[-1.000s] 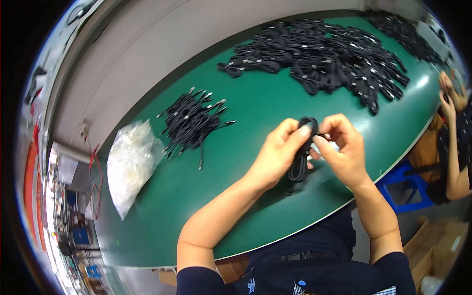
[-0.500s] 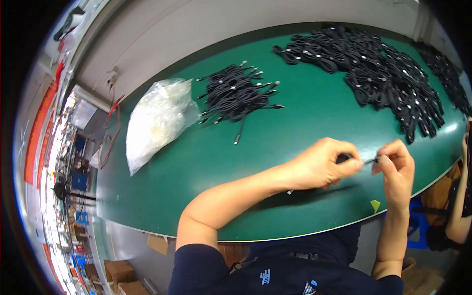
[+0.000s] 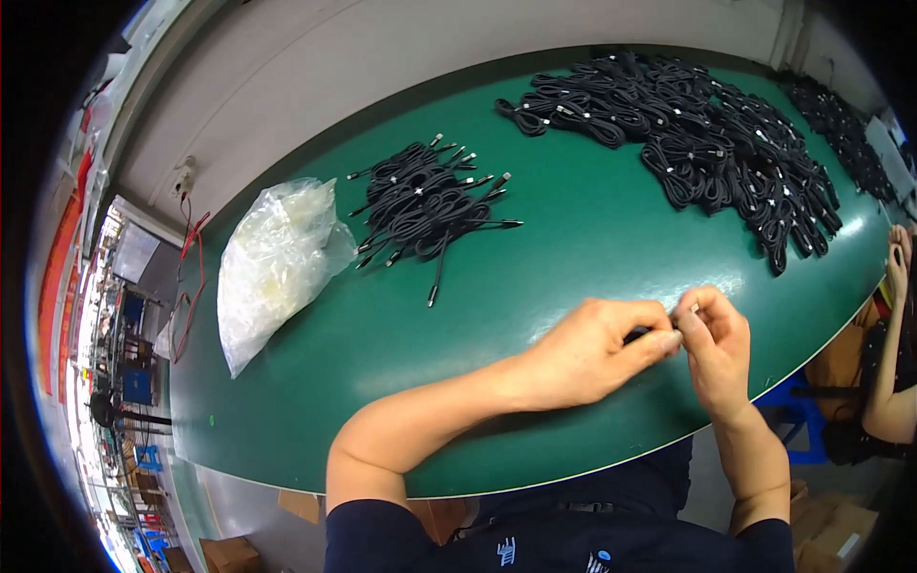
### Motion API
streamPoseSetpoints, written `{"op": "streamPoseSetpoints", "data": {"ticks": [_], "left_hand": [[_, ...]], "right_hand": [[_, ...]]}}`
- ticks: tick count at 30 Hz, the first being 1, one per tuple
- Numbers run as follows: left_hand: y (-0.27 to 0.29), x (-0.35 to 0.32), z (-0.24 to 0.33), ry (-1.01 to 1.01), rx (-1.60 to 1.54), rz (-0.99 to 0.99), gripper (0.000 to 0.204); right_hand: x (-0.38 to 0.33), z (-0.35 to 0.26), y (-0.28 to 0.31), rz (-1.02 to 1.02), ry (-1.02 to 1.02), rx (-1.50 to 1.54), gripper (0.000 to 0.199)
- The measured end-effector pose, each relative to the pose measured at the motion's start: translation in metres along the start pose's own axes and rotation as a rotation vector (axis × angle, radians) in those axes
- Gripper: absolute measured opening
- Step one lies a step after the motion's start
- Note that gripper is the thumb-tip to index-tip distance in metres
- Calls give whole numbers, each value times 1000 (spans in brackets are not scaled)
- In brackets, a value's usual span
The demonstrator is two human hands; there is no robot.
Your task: Packing black cables into plastic sleeves and inspecting them at a factory workbench.
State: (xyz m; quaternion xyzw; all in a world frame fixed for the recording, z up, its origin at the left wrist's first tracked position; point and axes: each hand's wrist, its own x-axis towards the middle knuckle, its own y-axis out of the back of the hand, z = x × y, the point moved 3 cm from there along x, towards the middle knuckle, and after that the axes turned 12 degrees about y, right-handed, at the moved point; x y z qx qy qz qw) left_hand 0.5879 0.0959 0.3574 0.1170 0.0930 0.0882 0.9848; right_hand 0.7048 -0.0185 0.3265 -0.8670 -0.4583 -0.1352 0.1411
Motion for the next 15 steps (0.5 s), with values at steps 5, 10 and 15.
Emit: {"op": "streamPoseSetpoints", "data": {"ticks": [5,10,15], "left_hand": [[56,0,-5,-267,614,538,11],[133,6,-28,-372,1344,1068,9],[193,7,-95,139,1304,1044,53]], "right_hand": [[64,10,-13,-184,-128,49,13],[154,73,-1,-257,14,-452,13],[224,109,-19,-268,763,-1280,20]]}}
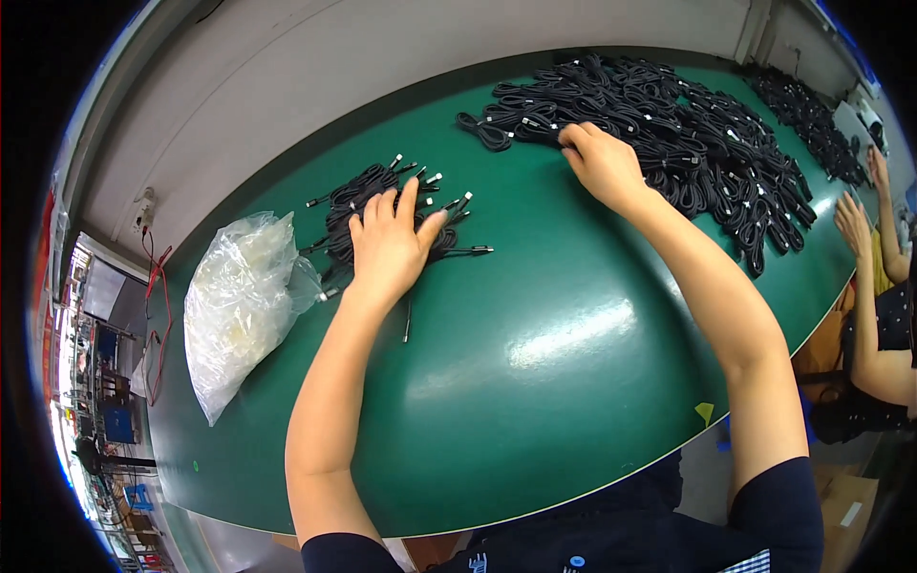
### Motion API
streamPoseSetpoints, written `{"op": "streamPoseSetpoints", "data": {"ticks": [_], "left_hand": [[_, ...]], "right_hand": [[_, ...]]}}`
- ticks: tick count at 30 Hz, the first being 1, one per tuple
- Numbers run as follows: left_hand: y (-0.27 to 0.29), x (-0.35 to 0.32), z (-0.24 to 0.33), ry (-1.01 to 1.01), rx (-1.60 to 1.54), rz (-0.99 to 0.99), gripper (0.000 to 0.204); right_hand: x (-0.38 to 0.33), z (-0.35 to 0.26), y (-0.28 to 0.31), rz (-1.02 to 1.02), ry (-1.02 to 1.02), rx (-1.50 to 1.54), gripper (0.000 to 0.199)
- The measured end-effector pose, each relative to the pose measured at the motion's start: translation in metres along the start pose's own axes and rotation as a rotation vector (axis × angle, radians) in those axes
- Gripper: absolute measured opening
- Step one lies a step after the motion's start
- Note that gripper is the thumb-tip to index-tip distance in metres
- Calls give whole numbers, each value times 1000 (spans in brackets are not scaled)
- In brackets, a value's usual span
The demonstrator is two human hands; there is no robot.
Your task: Packing black cables into plastic sleeves and inspecting them at a factory workbench.
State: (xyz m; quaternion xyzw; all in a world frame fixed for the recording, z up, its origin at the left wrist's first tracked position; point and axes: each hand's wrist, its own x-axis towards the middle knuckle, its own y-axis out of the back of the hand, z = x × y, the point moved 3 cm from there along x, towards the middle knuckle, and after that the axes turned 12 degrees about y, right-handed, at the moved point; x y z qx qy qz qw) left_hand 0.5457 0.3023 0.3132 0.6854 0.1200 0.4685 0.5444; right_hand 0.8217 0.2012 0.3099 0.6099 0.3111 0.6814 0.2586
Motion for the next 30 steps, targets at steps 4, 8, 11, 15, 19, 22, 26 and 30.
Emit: {"op": "streamPoseSetpoints", "data": {"ticks": [4,8,11,15,19,22,26,30], "left_hand": [[-4,-5,5,81,-158,-172,64],[23,-19,43,-114,-398,-56,48],[41,-38,75,-236,-705,-185,41],[28,-40,96,273,-1419,-706,46],[22,-43,113,493,-1725,-932,46],[21,-55,136,541,-1696,-993,31],[25,-59,158,538,-1681,-957,26],[34,-67,171,457,-1771,-1056,24]], "right_hand": [[32,0,-28,-185,-53,-150,30],[39,7,-54,-340,-114,-263,36],[26,-1,-28,-249,-152,-94,37],[2,-44,37,-263,-269,378,43],[-35,-84,77,-214,-266,453,45],[-56,-95,98,-113,-200,394,42],[-75,-100,118,-57,-216,400,43],[-96,-106,130,87,-136,358,46]]}}
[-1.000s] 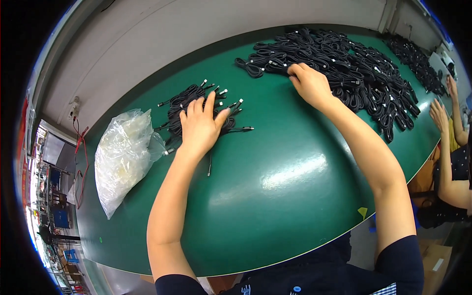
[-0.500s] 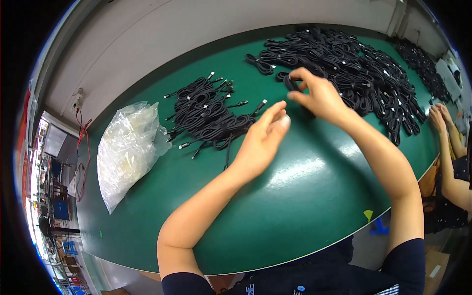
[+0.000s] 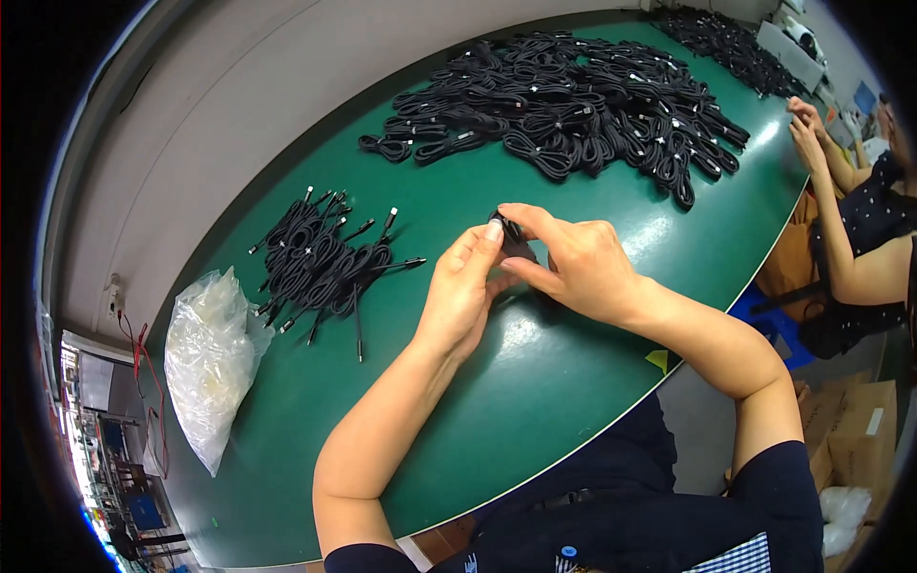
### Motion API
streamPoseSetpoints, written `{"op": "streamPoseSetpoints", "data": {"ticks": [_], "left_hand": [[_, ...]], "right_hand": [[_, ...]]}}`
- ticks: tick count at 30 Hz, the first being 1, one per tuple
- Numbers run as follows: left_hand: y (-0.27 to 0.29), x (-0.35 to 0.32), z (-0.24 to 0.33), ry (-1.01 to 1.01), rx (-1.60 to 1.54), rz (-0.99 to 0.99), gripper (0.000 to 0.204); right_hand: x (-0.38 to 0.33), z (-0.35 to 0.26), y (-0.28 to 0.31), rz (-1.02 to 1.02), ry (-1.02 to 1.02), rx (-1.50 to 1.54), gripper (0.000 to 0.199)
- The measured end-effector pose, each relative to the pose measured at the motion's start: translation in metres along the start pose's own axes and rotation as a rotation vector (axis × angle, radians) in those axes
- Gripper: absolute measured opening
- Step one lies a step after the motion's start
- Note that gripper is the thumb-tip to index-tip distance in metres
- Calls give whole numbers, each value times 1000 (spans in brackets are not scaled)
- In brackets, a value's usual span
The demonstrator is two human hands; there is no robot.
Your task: Packing black cables into plastic sleeves and inspecting them at a factory workbench.
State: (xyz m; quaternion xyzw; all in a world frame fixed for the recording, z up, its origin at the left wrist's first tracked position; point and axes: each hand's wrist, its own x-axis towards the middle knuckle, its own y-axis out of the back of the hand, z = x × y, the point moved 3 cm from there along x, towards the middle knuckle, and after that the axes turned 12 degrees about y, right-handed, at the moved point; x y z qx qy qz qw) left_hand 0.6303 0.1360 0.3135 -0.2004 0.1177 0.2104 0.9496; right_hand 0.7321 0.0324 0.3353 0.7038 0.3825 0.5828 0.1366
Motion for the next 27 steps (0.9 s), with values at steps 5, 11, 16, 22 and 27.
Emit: {"op": "streamPoseSetpoints", "data": {"ticks": [5,11,16,22,27], "left_hand": [[-11,2,-8,90,-233,-46,29],[-24,-1,-8,147,-132,9,32],[-30,-8,-13,121,188,-88,38],[-48,-28,-10,175,399,-255,38],[-48,-25,-15,131,362,-238,35]], "right_hand": [[-7,-3,17,94,-6,23,29],[-13,-5,15,-105,-472,761,10],[-25,12,25,70,-537,965,10],[-31,15,45,93,-623,977,13],[-35,11,45,75,-616,1034,14]]}}
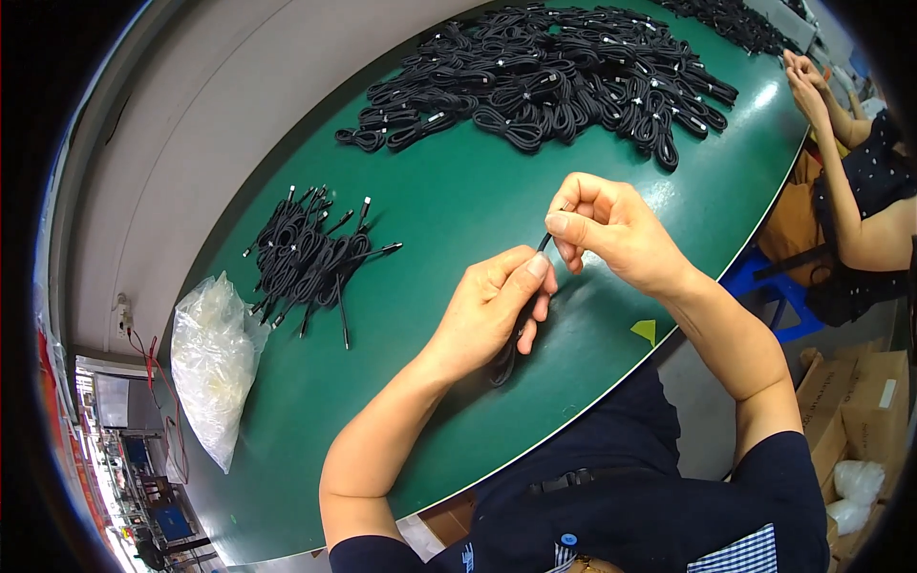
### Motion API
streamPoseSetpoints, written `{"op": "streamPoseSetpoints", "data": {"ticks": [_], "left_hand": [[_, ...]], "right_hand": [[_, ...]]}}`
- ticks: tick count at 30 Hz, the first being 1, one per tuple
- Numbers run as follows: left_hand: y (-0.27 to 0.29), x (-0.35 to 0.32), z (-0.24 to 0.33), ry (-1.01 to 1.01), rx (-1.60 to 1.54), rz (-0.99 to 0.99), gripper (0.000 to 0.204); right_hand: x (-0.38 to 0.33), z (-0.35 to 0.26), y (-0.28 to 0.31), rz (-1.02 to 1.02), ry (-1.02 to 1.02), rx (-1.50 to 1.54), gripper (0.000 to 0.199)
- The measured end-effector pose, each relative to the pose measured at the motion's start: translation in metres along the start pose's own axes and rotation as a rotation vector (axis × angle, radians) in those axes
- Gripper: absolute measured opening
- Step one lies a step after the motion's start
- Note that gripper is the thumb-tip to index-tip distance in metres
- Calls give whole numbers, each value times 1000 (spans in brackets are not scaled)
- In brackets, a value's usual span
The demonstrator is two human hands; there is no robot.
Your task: Packing black cables into plastic sleeves and inspecting them at a factory workbench.
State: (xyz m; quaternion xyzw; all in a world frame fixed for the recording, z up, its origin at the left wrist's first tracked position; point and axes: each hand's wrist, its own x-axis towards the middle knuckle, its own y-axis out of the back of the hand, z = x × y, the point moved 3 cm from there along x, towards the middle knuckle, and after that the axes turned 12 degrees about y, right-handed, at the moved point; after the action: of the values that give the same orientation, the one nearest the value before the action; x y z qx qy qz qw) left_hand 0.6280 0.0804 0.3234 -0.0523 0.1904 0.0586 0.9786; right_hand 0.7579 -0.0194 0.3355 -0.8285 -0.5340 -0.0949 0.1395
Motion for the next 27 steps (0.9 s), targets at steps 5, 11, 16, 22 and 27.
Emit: {"op": "streamPoseSetpoints", "data": {"ticks": [5,11,16,22,27], "left_hand": [[4,3,-10,11,-211,19,32],[50,24,-9,-84,-900,127,27],[33,17,-11,144,-599,-13,51],[52,-11,6,-27,348,403,32],[23,-3,20,-215,6,286,27]], "right_hand": [[3,16,-6,44,-95,26,16],[-16,5,-40,-133,697,-858,58],[-7,-13,-30,1,656,-733,28],[7,1,1,33,41,-190,16],[6,10,-10,-82,-35,-93,18]]}}
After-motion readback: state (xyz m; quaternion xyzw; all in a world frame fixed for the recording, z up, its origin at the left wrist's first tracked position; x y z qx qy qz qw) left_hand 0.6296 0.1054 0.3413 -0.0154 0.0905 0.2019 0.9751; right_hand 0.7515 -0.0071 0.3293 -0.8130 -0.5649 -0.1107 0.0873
